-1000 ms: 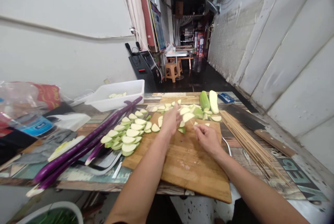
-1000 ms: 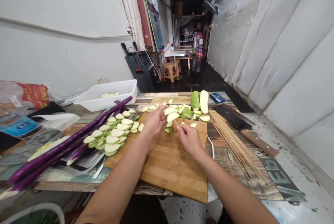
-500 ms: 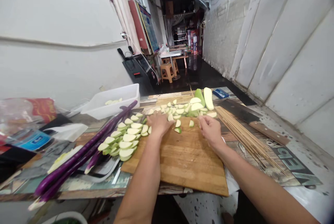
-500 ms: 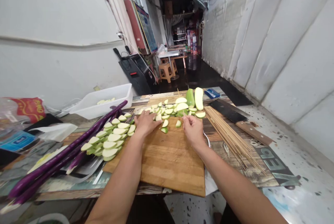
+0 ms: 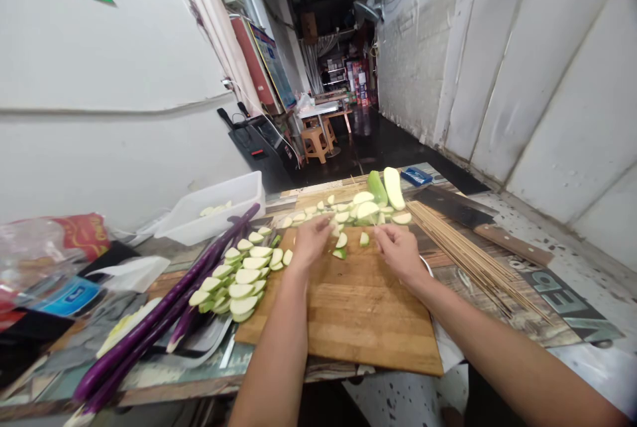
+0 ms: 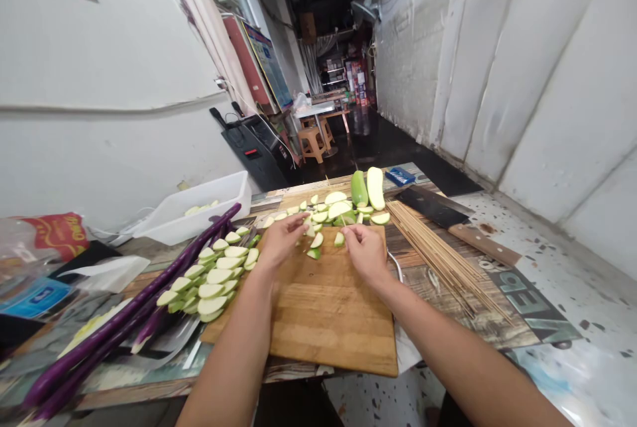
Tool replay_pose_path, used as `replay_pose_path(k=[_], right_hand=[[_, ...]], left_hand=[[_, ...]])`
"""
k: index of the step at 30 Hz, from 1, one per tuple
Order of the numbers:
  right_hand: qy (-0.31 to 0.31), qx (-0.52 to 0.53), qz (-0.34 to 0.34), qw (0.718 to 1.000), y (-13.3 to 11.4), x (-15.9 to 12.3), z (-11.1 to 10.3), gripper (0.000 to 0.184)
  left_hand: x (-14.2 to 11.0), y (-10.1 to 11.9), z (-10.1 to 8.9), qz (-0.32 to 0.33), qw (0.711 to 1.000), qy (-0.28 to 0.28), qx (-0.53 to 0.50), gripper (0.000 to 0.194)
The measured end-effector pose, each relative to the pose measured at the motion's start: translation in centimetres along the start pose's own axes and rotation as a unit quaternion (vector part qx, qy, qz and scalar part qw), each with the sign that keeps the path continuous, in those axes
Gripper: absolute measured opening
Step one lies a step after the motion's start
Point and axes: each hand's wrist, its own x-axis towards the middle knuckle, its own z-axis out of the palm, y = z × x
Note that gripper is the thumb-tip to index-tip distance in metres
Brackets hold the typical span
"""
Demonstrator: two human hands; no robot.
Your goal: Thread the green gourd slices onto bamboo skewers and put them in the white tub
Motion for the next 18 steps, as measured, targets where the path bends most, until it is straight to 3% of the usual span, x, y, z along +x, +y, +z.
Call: replay_pose_path(k=[3,6,9,12,18], right_hand=[[-0.047,0.009,-0.006,0.999,-0.2,-0.4,0.2,0.029],[-0.113,0.000,-0.021,0.993,-0.4,-0.8,0.4,0.028],[-0.161,-0.014,-0.035,0.986,-0.6,-1.3,0.5,0.027],[-0.170,-0.030,-0.027,0.985,-0.3,-1.6,0.7,0.023],[-0.191,-0.064,-0.040,0.979,0.5,-1.8,1.0,0.026]], left_hand=[[0.1,0.5,0.2,-0.063,0.981,0.014,-0.184,0.028],[0.5,0.5,-0.1,-0.100,0.951,0.038,-0.291,0.029],[1.1,-0.1,-0.8,-0.110,0.924,0.093,-0.353,0.031],[1.7,-0.9,-1.4,-0.137,0.898,0.133,-0.397,0.023],[2.2,-1.7,-1.8,-0.197,0.863,0.134,-0.446,0.007]])
